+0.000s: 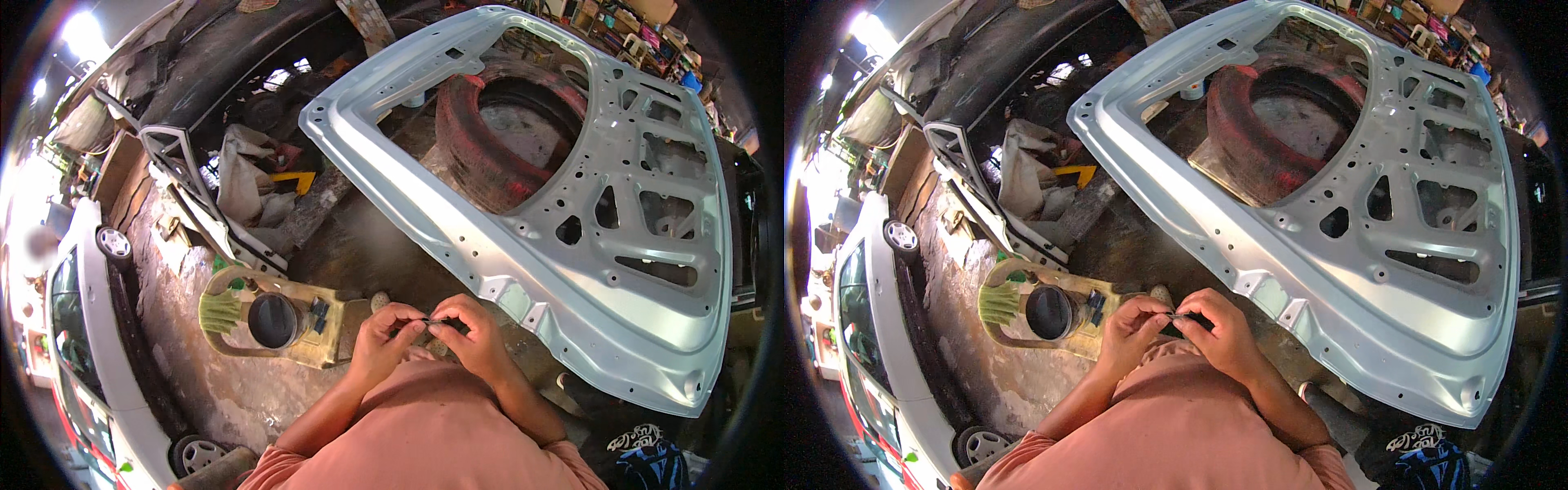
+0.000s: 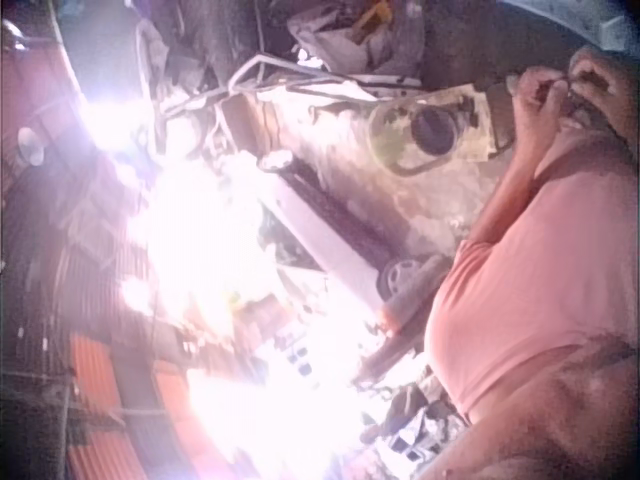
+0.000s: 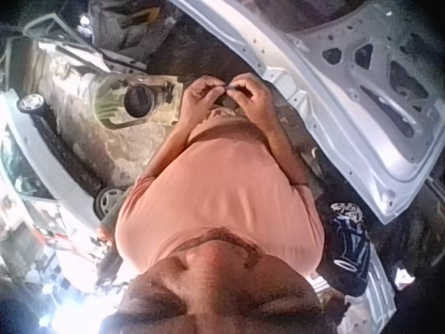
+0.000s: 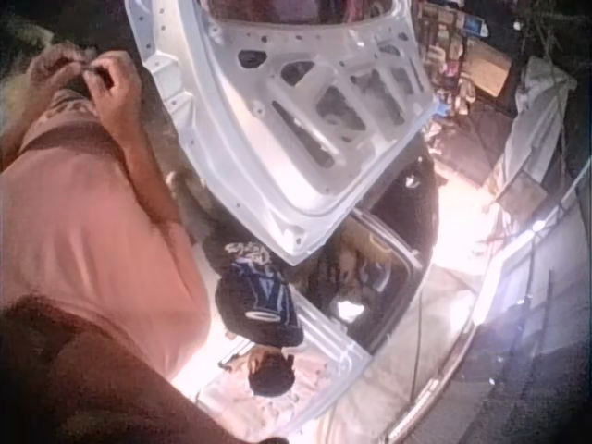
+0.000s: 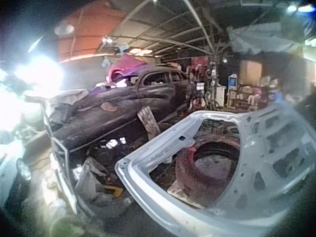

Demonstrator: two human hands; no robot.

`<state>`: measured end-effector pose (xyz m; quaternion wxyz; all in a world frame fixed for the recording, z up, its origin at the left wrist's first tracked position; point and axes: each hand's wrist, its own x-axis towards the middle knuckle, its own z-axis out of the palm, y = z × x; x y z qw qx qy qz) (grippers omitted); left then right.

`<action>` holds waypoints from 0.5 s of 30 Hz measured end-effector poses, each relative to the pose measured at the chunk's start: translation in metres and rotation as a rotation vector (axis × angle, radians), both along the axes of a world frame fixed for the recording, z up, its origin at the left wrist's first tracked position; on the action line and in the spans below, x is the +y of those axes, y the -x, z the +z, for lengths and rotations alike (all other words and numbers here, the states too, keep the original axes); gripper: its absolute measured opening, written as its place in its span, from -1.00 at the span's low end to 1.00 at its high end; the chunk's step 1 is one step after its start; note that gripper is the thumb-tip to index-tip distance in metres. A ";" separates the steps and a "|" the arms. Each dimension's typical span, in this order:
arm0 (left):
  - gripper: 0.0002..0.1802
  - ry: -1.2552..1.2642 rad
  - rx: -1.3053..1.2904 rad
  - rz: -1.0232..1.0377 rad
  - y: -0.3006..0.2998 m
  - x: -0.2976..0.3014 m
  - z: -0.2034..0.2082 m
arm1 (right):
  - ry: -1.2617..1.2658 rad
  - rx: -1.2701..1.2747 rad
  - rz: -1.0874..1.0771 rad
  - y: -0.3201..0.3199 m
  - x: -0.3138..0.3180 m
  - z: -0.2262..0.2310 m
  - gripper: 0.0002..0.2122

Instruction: The person sands the edges and surface of a large, light-colored car door panel using a sanding block. The panel is propped up on a tire in a cluttered garage. The person repeatedly dips the sanding block into a bucket of water and continues sanding different sections of the panel.

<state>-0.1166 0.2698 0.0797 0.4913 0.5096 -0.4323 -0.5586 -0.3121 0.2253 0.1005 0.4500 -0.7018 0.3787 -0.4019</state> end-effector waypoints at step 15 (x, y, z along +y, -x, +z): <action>-0.92 0.410 -0.117 -0.195 -0.083 -0.126 -0.003 | -0.204 0.086 -0.065 -0.085 -0.101 0.038 -0.88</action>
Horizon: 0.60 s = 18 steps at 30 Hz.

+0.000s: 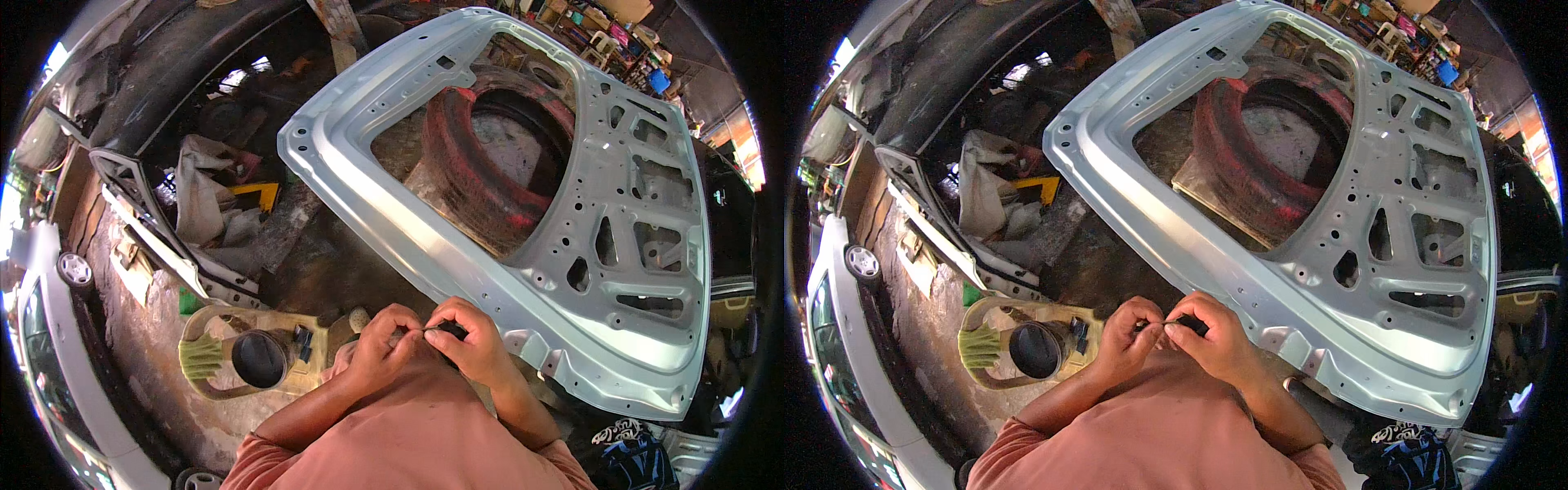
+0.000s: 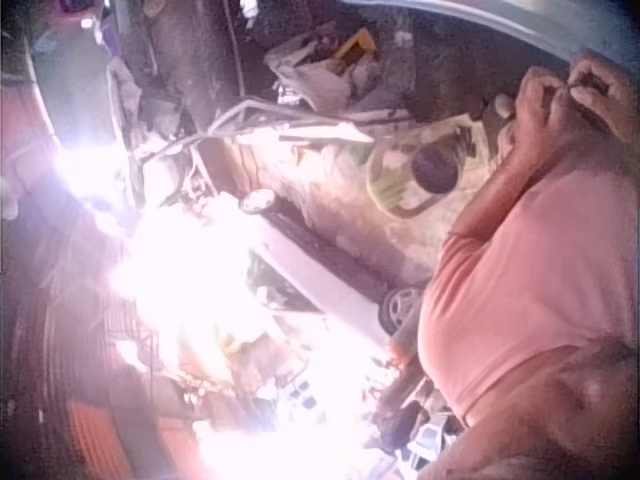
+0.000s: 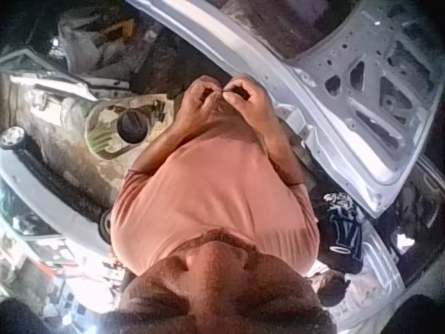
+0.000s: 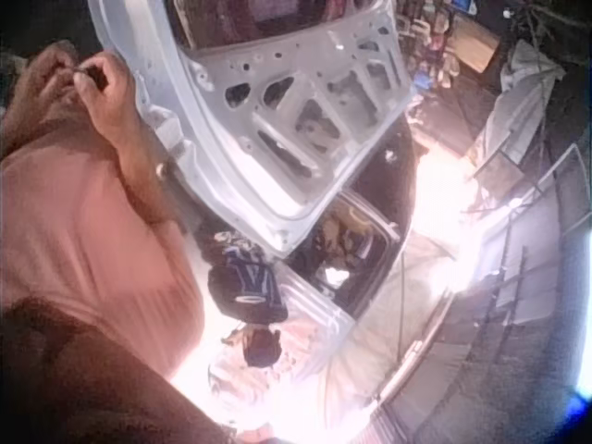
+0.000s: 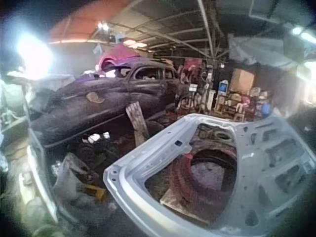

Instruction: The person sands the edges and surface of a large, light-colored car door panel using a sanding block. The panel is propped up on a tire in a cluttered garage. The person repeatedly dips the sanding block into a bucket of water and continues sanding different sections of the panel.

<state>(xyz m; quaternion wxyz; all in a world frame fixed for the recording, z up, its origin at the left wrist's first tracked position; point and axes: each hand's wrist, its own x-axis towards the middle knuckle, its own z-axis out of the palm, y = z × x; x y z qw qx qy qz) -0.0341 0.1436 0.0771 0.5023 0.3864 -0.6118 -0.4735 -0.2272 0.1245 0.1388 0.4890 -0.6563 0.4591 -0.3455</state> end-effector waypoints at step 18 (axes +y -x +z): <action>-0.69 -0.386 0.172 0.380 -0.074 -0.138 -0.102 | 0.333 0.741 0.124 -0.038 -0.090 -0.030 -0.90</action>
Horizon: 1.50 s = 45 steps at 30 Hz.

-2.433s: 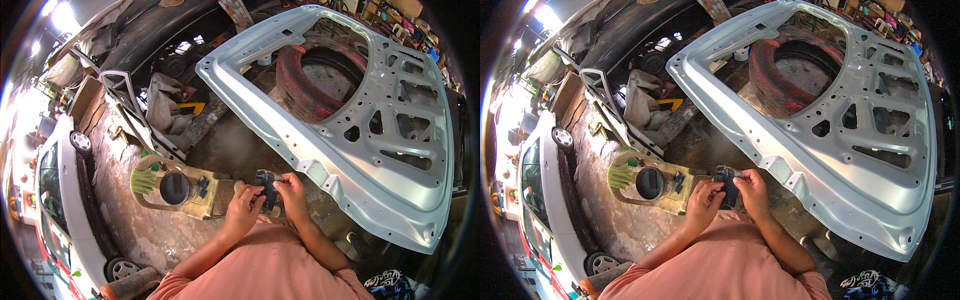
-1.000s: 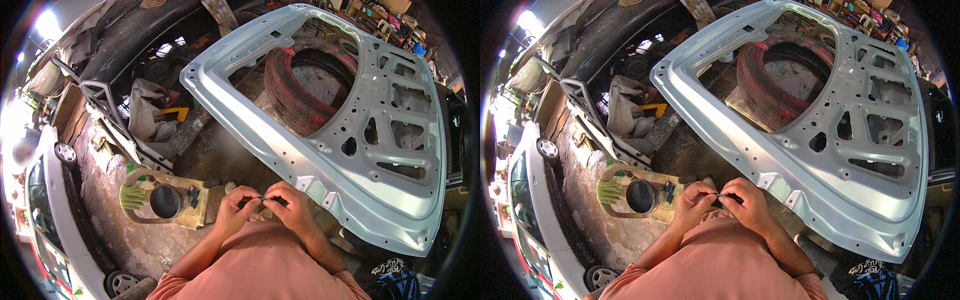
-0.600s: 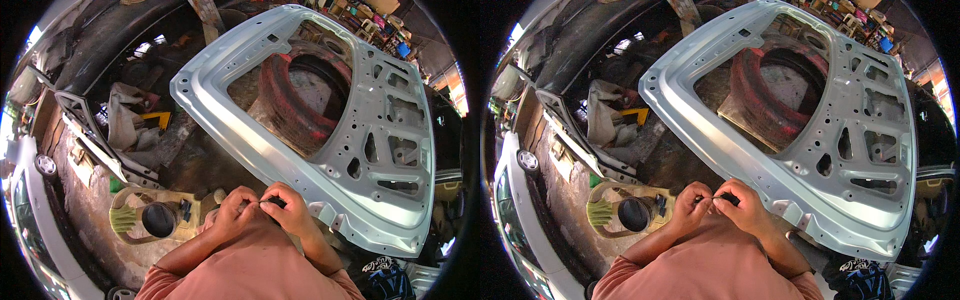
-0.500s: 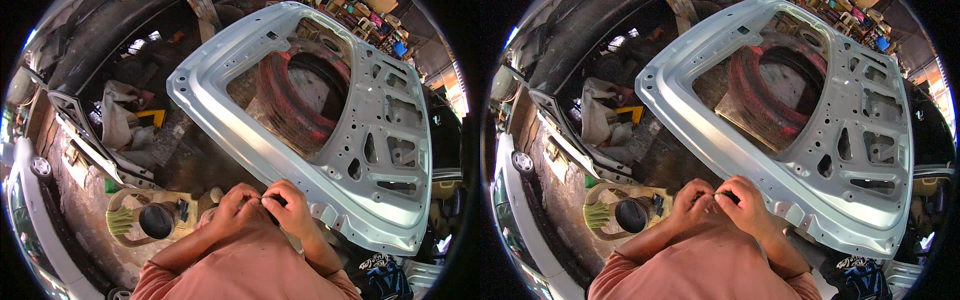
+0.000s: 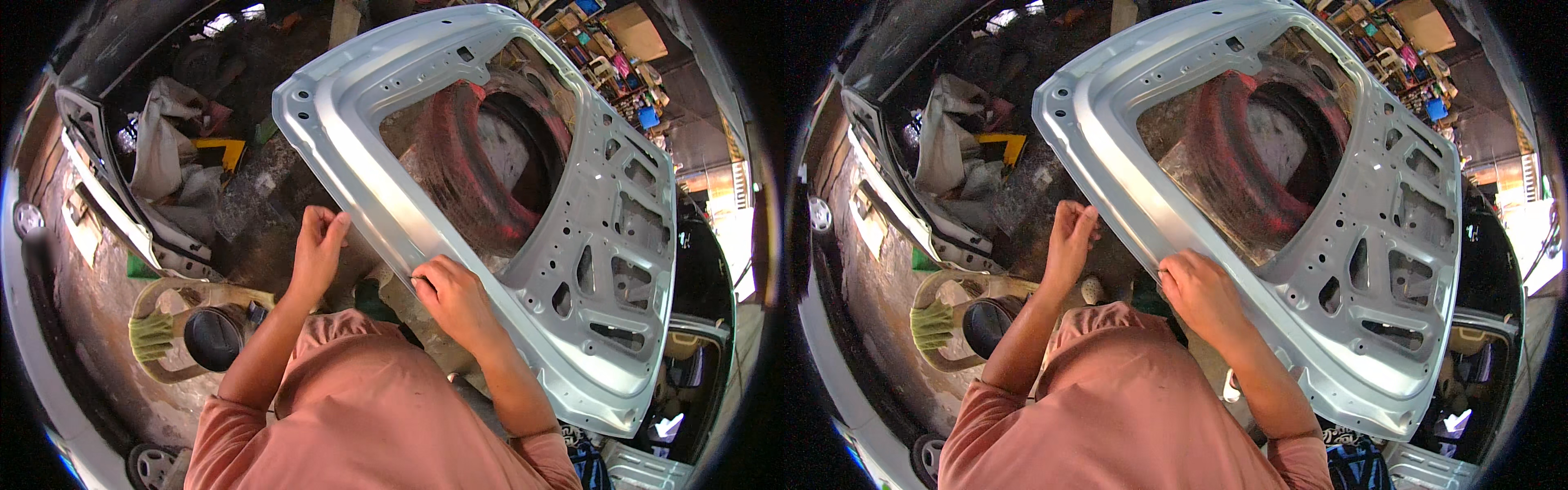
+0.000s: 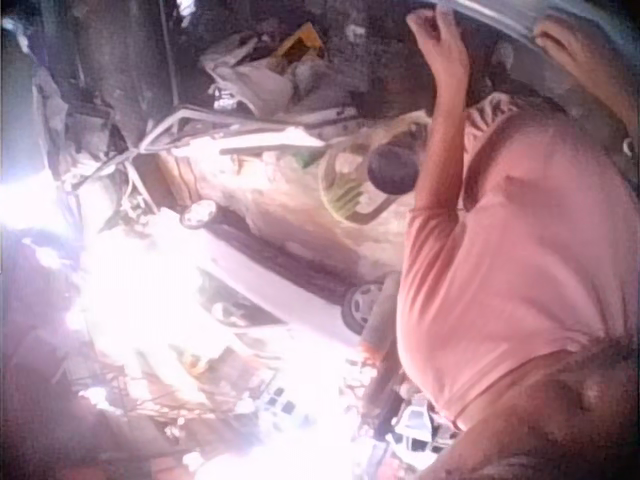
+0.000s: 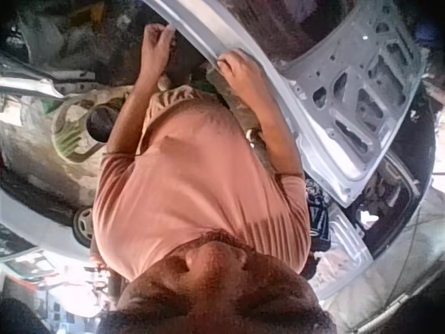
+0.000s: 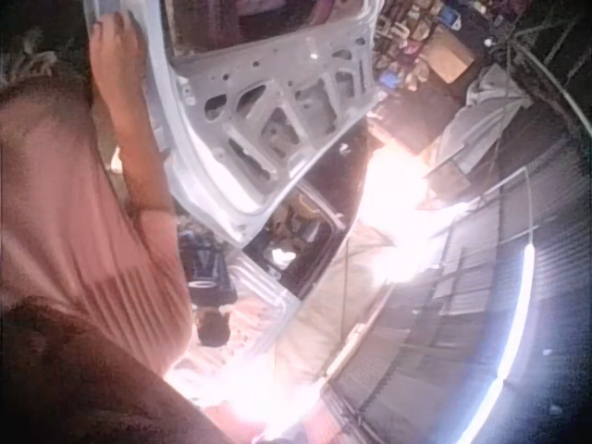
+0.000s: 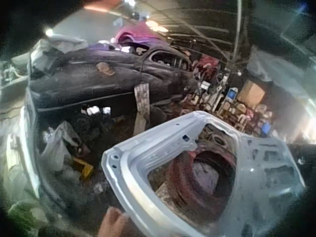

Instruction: The person sands the edges and surface of a large, light-colored car door panel using a sanding block. The panel is propped up on a tire in a cluttered garage. The person repeatedly dips the sanding block into a bucket of water and continues sanding different sections of the panel.

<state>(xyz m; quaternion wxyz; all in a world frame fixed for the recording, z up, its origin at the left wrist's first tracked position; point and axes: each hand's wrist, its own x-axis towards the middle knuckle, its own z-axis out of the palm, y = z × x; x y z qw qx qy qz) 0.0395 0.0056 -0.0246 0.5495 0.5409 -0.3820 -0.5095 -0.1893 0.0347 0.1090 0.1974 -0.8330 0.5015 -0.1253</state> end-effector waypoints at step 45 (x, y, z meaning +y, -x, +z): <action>-0.50 -0.231 0.133 -0.161 0.001 -0.023 0.019 | 0.019 0.102 0.228 -0.017 -0.036 -0.009 -0.89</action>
